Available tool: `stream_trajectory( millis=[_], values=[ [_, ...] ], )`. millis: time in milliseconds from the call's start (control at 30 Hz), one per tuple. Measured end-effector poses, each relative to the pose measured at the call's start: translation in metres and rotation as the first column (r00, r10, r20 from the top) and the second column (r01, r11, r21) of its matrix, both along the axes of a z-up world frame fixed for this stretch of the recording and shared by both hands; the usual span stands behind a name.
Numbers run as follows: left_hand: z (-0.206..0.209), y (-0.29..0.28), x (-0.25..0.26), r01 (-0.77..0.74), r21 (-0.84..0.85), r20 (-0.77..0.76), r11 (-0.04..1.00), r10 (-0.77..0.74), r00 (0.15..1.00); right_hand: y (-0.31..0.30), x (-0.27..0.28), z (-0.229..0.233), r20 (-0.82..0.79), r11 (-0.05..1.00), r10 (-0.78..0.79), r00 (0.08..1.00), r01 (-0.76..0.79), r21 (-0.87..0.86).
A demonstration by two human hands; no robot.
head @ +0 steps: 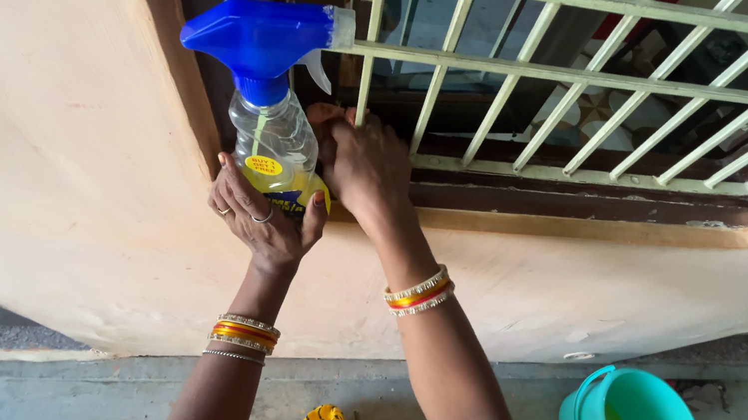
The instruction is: The person cleans the exterior window frame and metal security bars using a spray bottle and a cloth. They repeatedly spray the cleaning solution and wipe the surfaces, focusing on the lower and side sections of the frame.
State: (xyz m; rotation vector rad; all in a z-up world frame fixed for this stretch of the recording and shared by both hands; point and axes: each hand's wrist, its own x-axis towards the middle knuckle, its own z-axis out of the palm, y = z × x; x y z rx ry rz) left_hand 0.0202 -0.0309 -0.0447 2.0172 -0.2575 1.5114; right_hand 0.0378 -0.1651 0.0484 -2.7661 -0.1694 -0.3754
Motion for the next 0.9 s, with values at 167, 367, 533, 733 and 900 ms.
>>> stream_trajectory(
  millis=[167, 367, 533, 733, 900],
  values=[
    [-0.004, 0.002, -0.002, 0.017, 0.017, 0.011, 1.0, -0.017, 1.0, -0.004, -0.026, -0.028, 0.568, 0.995, 0.061, 0.821, -0.096, 0.033],
    [0.001, -0.002, 0.005, -0.047, 0.015, 0.028, 0.999, 0.047, 0.998, -0.01, -0.02, -0.008, 0.51, 0.99, 0.137, 0.849, -0.131, -0.047],
    [-0.004, 0.0, 0.001, -0.049, 0.002, 0.006, 0.999, 0.049, 0.999, -0.005, -0.003, 0.001, 0.238, 0.991, 0.104, 0.966, -0.122, 0.061],
    [-0.003, -0.001, 0.002, -0.065, -0.004, 0.016, 0.998, 0.065, 0.998, -0.004, -0.031, -0.031, 0.716, 0.992, 0.077, 0.694, -0.123, 0.012],
    [-0.002, -0.003, 0.002, -0.08, -0.005, 0.018, 0.997, 0.08, 0.997, -0.001, 0.0, -0.022, 0.313, 0.995, 0.028, 0.949, -0.055, 0.078]
  ],
)
